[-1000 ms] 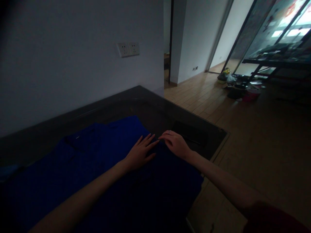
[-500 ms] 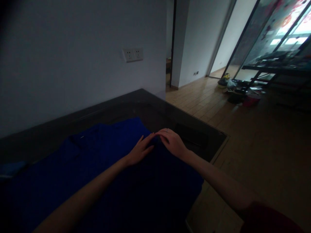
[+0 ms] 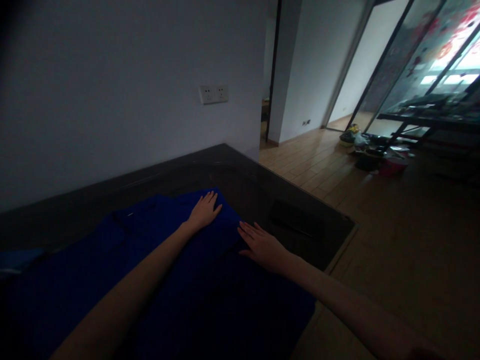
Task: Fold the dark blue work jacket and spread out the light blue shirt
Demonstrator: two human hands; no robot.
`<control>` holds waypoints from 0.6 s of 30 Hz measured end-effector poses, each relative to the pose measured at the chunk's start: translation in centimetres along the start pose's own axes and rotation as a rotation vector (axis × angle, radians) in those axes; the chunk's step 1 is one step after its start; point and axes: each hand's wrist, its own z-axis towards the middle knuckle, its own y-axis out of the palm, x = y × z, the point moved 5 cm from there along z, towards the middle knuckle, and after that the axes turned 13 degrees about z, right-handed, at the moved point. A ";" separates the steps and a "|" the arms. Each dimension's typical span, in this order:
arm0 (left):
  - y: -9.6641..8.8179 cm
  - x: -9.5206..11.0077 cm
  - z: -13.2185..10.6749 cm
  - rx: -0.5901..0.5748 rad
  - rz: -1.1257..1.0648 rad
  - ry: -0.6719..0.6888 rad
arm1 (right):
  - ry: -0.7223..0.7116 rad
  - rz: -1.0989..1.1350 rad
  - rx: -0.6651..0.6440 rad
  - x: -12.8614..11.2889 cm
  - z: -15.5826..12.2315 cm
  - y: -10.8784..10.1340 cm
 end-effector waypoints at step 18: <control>1.2 0.4 4.1 -0.101 -0.024 -0.064 | 0.009 -0.028 0.038 0.9 -1.6 1.6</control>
